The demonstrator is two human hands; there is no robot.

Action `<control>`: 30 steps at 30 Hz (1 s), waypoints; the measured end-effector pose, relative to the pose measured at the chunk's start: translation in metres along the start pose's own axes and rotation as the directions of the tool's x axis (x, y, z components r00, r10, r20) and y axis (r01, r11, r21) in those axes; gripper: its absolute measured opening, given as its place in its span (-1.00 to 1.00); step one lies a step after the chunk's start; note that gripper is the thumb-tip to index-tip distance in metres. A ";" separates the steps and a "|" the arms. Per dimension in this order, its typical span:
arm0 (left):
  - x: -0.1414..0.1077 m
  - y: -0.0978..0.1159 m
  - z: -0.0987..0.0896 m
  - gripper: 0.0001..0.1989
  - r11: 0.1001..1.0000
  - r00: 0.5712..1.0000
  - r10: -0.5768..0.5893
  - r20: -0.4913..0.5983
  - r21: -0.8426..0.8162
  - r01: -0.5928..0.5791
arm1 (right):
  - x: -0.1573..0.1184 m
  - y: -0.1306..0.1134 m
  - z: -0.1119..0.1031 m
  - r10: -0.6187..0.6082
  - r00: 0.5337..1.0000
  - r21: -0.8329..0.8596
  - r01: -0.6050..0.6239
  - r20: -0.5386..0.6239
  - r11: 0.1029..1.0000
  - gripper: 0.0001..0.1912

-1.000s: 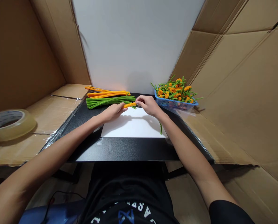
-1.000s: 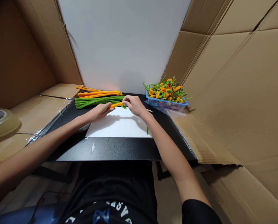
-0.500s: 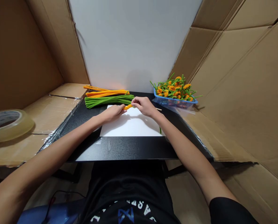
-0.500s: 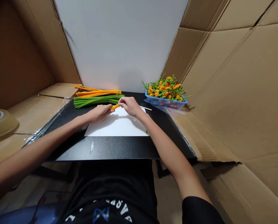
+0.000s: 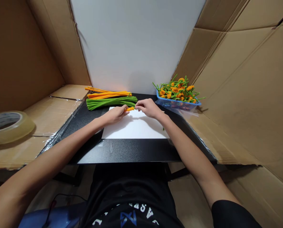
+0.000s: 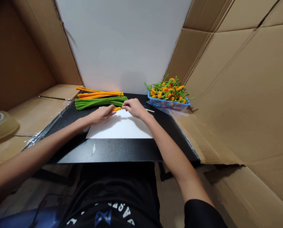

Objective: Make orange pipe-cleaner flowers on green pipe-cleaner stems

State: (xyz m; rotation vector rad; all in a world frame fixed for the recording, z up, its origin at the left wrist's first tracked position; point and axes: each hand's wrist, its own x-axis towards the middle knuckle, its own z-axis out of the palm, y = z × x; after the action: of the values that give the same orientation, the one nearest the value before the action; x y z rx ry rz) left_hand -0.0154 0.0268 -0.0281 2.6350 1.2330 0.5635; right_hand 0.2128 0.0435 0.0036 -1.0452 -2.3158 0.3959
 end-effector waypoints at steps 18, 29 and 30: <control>0.002 0.001 0.002 -0.72 0.981 0.998 0.032 0.046 -0.192 -0.022 | 0.004 -0.006 0.019 -0.112 0.994 -0.043 0.111 -0.013 0.993 -0.84; -0.003 0.011 -0.008 -0.57 0.737 0.970 -0.006 0.243 -0.655 0.169 | 0.001 -0.006 0.004 -0.058 0.996 0.024 0.060 -0.070 0.998 -0.75; -0.004 0.012 -0.008 -0.58 0.722 0.964 0.002 0.266 -0.667 0.183 | 0.001 -0.007 0.005 -0.063 0.996 0.037 0.065 -0.063 0.997 -0.76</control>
State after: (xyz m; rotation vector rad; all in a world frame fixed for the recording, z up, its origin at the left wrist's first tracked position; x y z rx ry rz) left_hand -0.0124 0.0163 -0.0176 1.9225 0.8416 0.5199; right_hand 0.2051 0.0396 0.0033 -0.9492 -2.2712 0.3767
